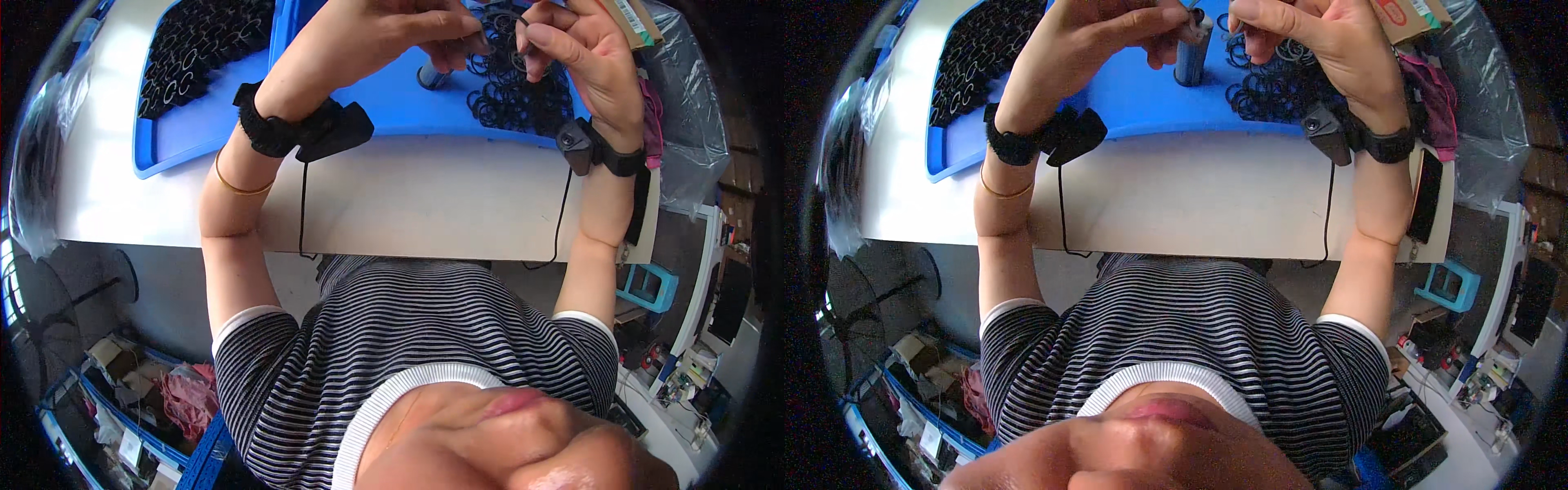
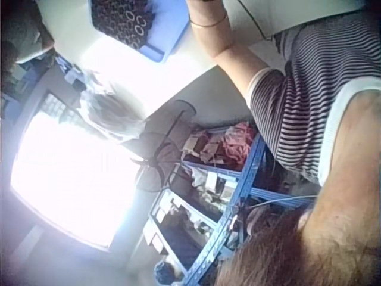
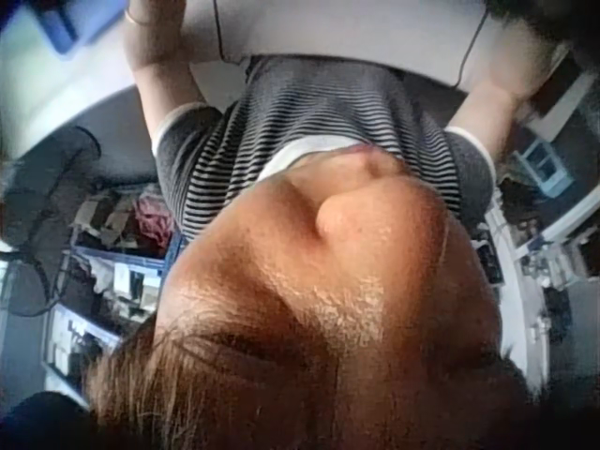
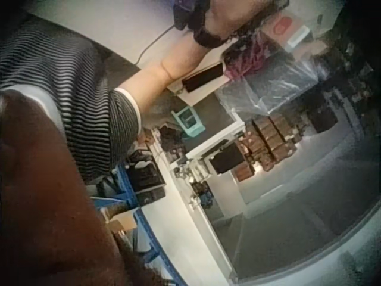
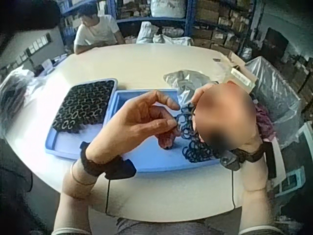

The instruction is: The recorder is assembling small black circular components onto a metal cylindrical jig at an assembly workbench.

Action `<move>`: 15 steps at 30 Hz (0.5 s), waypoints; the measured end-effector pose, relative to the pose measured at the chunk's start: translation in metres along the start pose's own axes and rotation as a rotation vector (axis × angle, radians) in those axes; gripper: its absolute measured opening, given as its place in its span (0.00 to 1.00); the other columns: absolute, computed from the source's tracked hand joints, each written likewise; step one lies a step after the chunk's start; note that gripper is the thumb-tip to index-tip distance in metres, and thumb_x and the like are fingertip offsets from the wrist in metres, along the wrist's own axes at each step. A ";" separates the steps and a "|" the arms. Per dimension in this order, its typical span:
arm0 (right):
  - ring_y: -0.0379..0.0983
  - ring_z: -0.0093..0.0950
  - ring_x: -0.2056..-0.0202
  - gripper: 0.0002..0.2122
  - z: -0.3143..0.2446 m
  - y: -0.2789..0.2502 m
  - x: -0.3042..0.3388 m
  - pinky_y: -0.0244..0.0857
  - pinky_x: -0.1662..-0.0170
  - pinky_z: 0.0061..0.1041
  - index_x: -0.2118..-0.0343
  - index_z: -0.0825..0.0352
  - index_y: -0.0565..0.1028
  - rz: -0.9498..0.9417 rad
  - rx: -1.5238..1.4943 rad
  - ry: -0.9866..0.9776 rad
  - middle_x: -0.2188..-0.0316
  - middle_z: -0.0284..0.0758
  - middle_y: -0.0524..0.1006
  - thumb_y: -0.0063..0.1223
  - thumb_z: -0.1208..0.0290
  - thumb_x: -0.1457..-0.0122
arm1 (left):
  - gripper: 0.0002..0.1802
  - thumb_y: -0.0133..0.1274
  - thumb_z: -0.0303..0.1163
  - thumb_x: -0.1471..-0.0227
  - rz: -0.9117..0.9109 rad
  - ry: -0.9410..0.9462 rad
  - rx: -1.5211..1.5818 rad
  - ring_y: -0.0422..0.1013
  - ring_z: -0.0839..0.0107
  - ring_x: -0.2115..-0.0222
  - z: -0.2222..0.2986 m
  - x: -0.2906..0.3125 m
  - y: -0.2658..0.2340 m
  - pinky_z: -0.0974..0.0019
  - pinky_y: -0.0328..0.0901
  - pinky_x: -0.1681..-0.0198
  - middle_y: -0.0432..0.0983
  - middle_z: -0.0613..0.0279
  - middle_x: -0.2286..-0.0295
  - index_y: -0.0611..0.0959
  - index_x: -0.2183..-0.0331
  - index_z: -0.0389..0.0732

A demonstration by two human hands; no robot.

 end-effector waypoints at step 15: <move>0.78 0.20 0.73 0.16 0.010 -0.005 -0.005 0.73 0.70 0.17 0.50 0.70 0.67 -0.004 0.028 0.057 0.69 0.33 0.79 0.59 0.77 0.37 | 0.21 0.65 0.18 0.51 0.118 0.482 -0.769 0.78 0.70 0.61 0.045 0.010 0.016 0.67 0.75 0.57 0.80 0.58 0.59 0.80 0.54 0.35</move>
Point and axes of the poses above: each hand's wrist, its own x-axis away from the middle knuckle, its own y-axis out of the palm, z = x × y, the point moved 7 cm from there along -x, towards the middle knuckle
